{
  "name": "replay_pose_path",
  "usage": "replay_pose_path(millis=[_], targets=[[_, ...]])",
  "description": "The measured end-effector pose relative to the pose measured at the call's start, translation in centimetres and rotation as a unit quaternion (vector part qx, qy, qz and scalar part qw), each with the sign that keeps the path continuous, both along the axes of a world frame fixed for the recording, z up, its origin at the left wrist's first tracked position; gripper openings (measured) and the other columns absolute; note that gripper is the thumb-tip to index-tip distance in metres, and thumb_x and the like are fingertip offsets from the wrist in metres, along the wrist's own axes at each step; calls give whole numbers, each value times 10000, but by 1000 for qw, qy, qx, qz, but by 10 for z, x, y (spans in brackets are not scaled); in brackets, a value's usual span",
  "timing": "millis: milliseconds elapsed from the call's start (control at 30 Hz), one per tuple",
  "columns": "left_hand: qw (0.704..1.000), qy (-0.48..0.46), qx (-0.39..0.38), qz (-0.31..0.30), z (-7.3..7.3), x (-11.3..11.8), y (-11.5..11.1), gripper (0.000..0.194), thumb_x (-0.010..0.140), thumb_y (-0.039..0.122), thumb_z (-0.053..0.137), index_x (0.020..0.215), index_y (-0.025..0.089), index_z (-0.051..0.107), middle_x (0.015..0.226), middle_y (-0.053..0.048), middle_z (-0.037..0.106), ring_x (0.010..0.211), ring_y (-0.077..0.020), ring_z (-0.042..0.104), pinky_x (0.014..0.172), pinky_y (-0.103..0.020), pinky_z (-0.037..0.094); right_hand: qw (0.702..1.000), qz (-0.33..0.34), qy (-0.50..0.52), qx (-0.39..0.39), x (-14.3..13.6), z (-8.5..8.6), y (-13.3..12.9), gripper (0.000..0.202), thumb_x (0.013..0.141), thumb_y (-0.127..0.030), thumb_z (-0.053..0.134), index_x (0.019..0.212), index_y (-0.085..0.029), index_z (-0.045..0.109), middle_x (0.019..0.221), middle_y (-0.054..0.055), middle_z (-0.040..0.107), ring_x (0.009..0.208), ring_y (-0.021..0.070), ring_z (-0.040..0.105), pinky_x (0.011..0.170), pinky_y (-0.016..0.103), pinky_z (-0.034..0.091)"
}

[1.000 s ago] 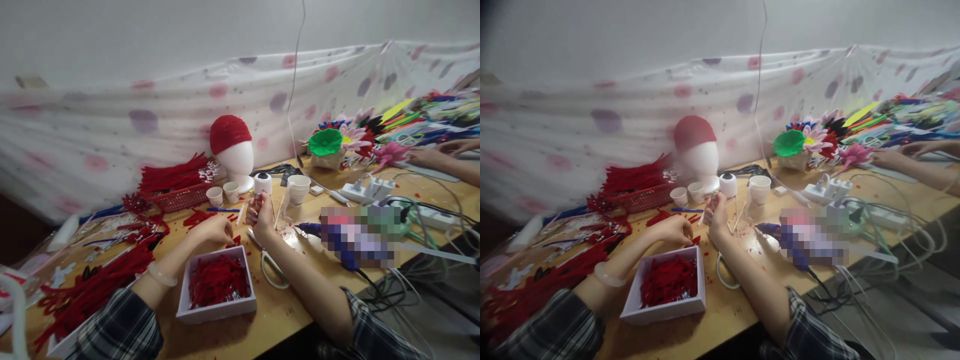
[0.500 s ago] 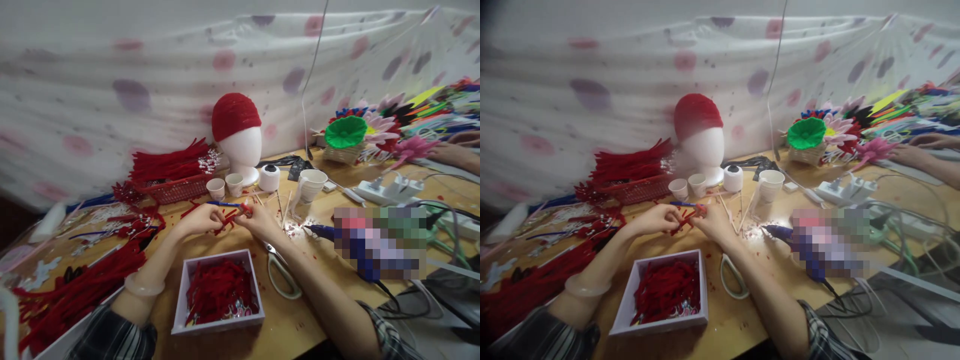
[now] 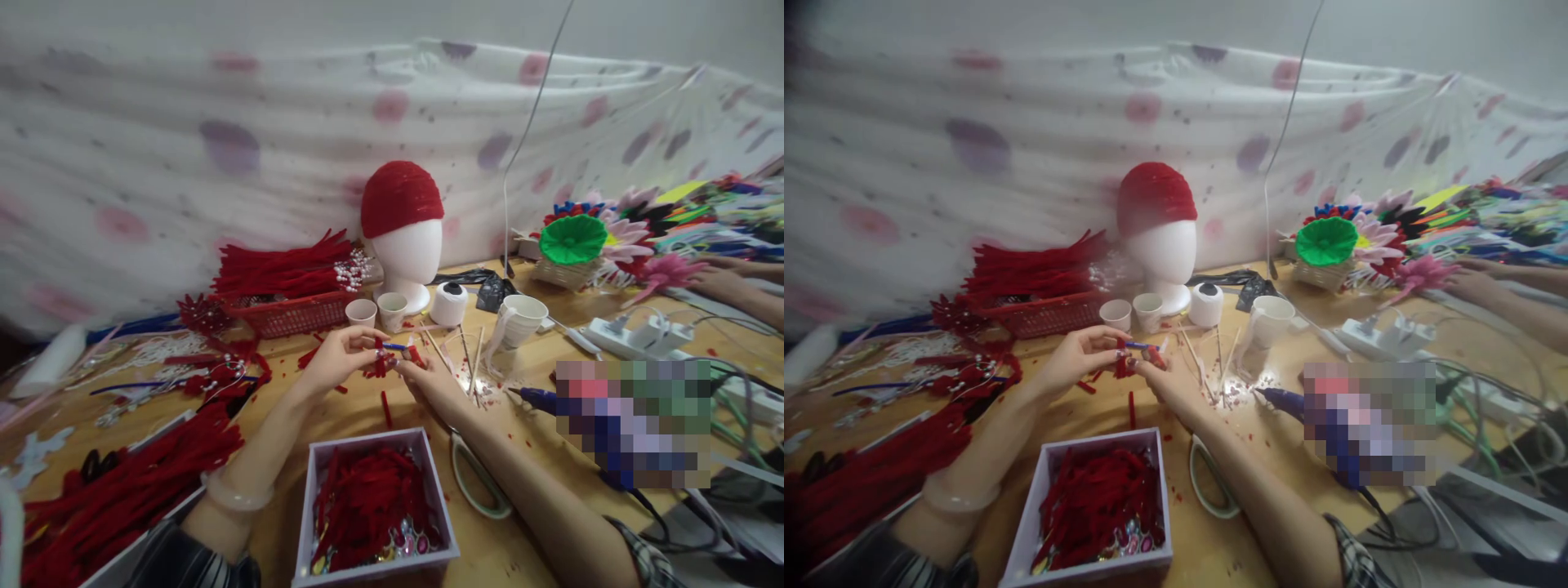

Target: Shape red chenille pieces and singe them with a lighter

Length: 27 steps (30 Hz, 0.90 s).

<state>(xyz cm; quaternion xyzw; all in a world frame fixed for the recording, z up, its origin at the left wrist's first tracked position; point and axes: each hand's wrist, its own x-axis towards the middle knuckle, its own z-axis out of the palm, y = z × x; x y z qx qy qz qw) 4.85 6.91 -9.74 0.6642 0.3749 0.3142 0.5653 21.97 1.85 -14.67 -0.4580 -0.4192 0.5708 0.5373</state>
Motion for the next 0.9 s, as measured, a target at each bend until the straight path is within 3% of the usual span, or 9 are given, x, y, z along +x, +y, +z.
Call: replay_pose_path(millis=[167,400,567,733,900], targets=[[994,-61,62,68,-4,9,-6,350,668,387,780,924,150,748,948,-89,776,918,-234,718,861,-341,568,994,-4,-76,84,-4,-2,-3,222,736,-380,751,686,-176,680,439,-72,342,408,80,256,388,232,189],[986,-87,66,128,-2,12,-10,468,590,516,844,854,134,791,915,-108,791,857,-259,734,824,-373,594,978,-39,-96,179,-5,3,-3,198,803,-359,679,716,-192,739,472,-45,341,481,121,342,459,249,291],[987,-86,72,111,4,5,-8,564,555,454,878,1012,134,789,837,-84,792,770,-238,741,757,-362,612,975,-50,-104,190,-6,7,-8,210,789,-357,703,699,-169,727,501,-41,385,495,107,350,465,240,279],[991,-55,73,96,14,0,-16,457,504,460,897,803,128,801,834,-110,796,784,-256,745,781,-363,605,982,-29,-84,168,-9,13,-13,276,797,-415,693,702,-157,710,449,-62,374,434,79,282,418,232,203],[987,-52,79,132,21,1,-32,537,477,547,891,804,129,806,843,-123,795,794,-268,740,756,-359,596,985,-2,-50,166,-13,22,-17,197,692,-338,781,657,-157,711,466,-56,423,445,73,312,412,225,210]])
